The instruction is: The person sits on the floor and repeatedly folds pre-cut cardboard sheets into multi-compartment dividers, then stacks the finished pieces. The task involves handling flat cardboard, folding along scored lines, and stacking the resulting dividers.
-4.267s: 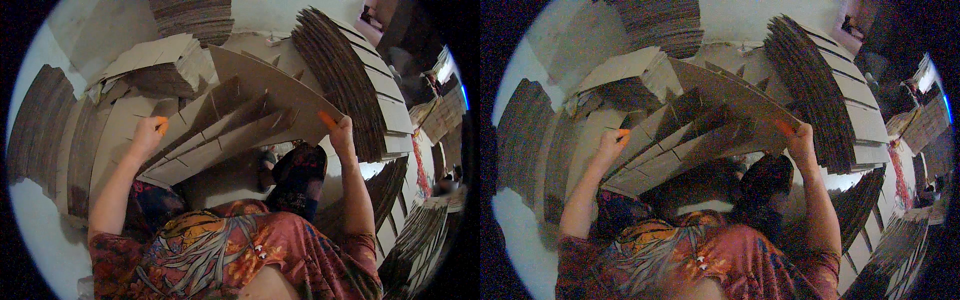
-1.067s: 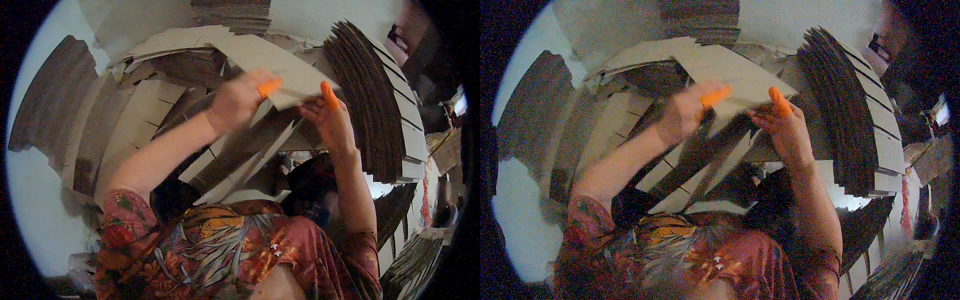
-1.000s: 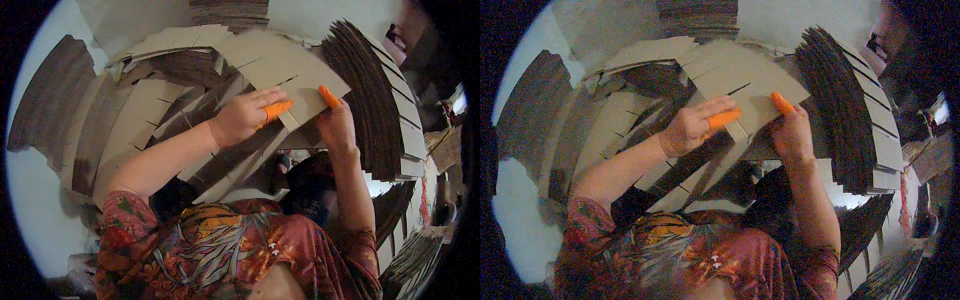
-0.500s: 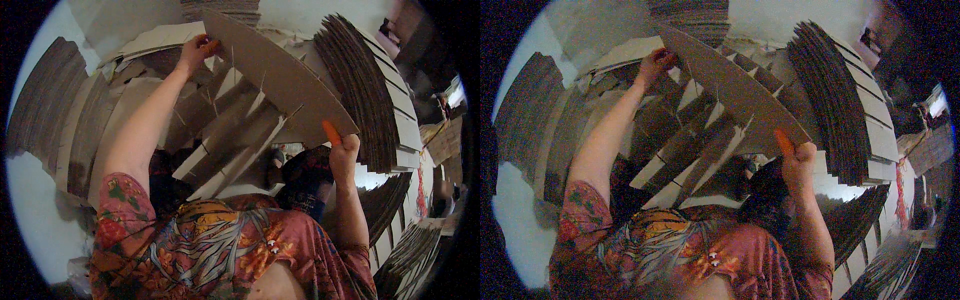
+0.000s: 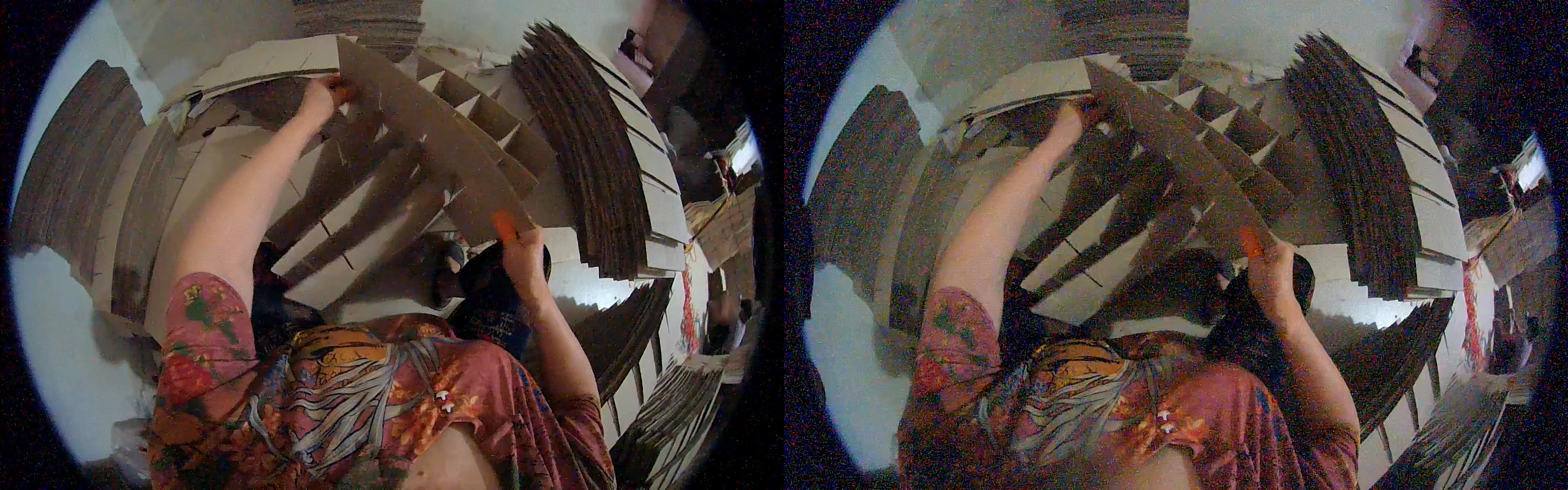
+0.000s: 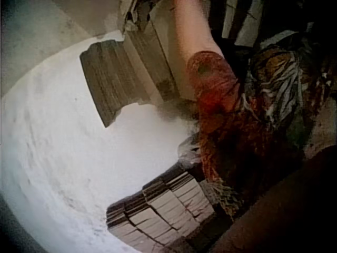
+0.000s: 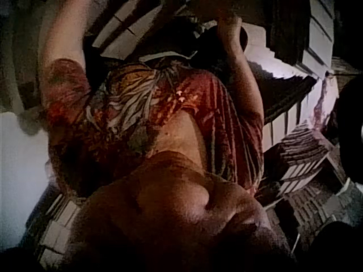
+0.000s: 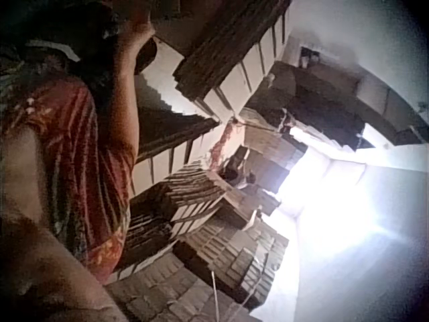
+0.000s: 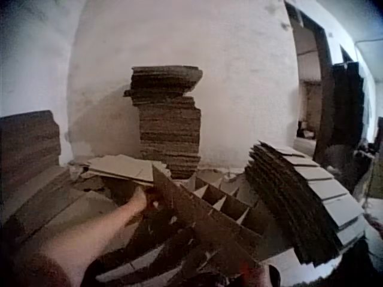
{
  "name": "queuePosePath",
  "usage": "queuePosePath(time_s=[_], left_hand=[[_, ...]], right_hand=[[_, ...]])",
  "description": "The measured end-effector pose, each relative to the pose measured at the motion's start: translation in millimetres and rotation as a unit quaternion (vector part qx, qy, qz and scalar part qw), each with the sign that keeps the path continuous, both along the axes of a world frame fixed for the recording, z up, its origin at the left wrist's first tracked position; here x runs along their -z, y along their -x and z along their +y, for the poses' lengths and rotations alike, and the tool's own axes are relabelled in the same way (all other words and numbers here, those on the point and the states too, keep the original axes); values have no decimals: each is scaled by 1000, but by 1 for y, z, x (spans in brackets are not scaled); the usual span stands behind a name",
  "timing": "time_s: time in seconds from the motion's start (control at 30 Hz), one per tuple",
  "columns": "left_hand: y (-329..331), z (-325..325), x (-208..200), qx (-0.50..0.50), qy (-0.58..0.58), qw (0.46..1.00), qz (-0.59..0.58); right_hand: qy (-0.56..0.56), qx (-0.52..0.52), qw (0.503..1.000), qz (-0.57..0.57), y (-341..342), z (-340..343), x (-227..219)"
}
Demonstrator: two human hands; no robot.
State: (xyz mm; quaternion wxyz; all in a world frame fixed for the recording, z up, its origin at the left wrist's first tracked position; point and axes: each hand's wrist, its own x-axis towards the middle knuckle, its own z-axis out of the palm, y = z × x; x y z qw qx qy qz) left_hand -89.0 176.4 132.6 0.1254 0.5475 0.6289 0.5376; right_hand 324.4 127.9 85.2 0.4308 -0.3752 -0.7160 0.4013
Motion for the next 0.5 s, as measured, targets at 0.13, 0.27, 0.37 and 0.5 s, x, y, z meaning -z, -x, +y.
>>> queuePosePath(time_s=[0.13, 0.27, 0.37, 0.5], left_hand=[[-1, -1, 10, -77, 93, 991, 49], [-14, -21, -3, -164, -11, 969, 183], [-53, -44, -4, -65, -28, 980, 186], [-143, -95, -10, 21, 146, 922, 357]], right_hand=[[17, -20, 999, -18, 1, 0, -1], [-62, -41, 997, -22, -6, -4, -25], [-184, 4, 981, -67, -3, -6, -52], [-217, -76, 940, -254, -1, -1, -64]])
